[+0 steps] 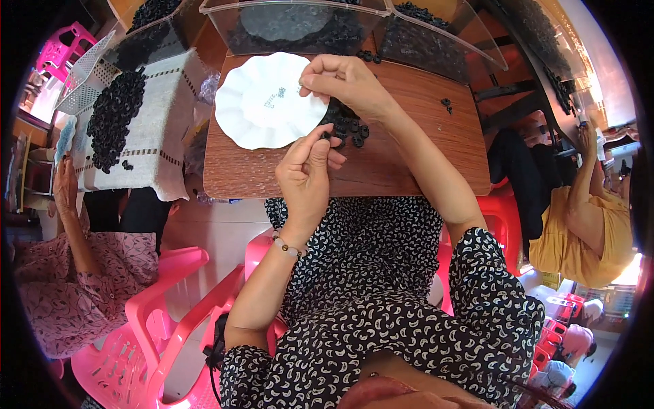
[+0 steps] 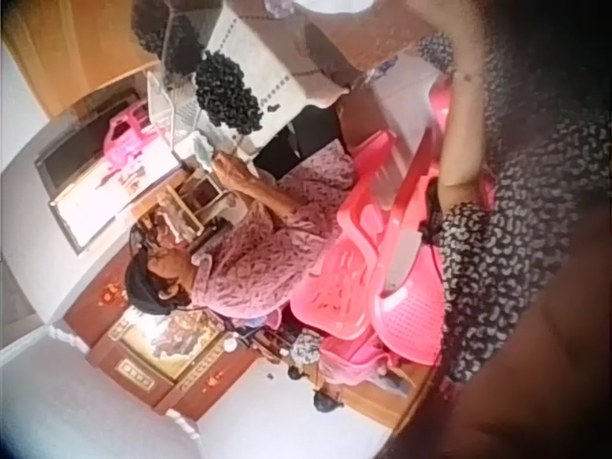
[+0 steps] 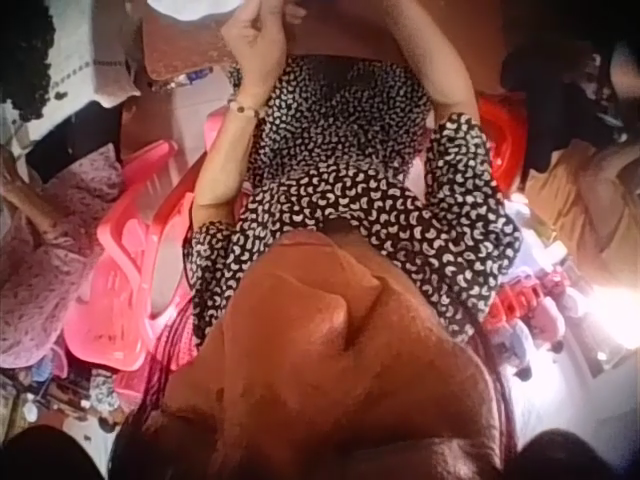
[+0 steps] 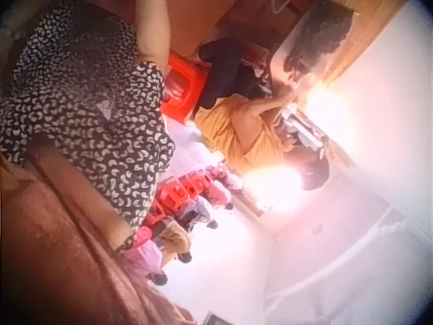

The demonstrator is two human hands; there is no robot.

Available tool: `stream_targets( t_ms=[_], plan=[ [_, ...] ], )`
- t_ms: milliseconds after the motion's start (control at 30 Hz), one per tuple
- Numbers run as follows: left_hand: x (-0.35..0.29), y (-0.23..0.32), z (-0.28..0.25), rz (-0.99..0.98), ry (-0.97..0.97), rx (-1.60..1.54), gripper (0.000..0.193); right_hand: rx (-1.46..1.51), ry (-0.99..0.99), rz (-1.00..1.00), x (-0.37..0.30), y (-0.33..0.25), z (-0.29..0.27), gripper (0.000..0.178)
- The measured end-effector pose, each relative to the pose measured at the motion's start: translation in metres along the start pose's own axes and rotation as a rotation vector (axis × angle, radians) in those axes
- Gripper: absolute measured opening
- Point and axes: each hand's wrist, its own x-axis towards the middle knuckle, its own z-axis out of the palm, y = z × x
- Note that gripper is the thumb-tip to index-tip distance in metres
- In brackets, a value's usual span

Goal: The person picks up a black plastic component and a small metal pin, inserts the pin into the component, and places the assembled piece on the table, repeating the process by retrieving more parts from a container and a white plate.

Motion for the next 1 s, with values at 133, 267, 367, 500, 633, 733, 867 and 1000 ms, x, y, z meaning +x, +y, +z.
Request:
stream_targets(
  t_ms=[133,267,367,500,633,733,867,1000],
  plan=[
    [-0.001,0.003,0.003,0.029,0.007,-0.099,0.029,0.049,0.042,-0.027,-0.039,-0.021,0.002,0.019],
    [-0.002,0.002,0.002,0.046,0.014,-0.113,0.029,0.111,0.063,-0.035,-0.068,-0.026,0.007,0.018],
    [-0.002,0.001,-0.001,0.061,0.010,-0.099,0.030,0.166,0.056,-0.009,-0.079,-0.021,0.011,0.019],
    [-0.005,0.000,0.002,0.029,-0.004,-0.093,0.032,0.073,0.109,-0.126,-0.084,-0.004,0.011,0.016],
    [-0.005,-0.001,0.002,0.035,-0.009,-0.077,0.032,-0.288,0.139,-0.247,-0.088,-0.010,0.008,0.016],
    [-0.005,-0.002,0.002,0.000,-0.024,-0.068,0.032,-0.326,0.002,-0.152,-0.093,-0.019,-0.001,0.016],
    [-0.004,-0.001,0.003,-0.043,-0.070,-0.064,0.031,-0.049,0.109,0.008,-0.097,-0.020,-0.011,0.020],
    [-0.001,-0.004,0.002,-0.063,-0.079,-0.095,0.030,-0.153,0.237,0.054,-0.099,-0.008,-0.053,0.021]
  ],
)
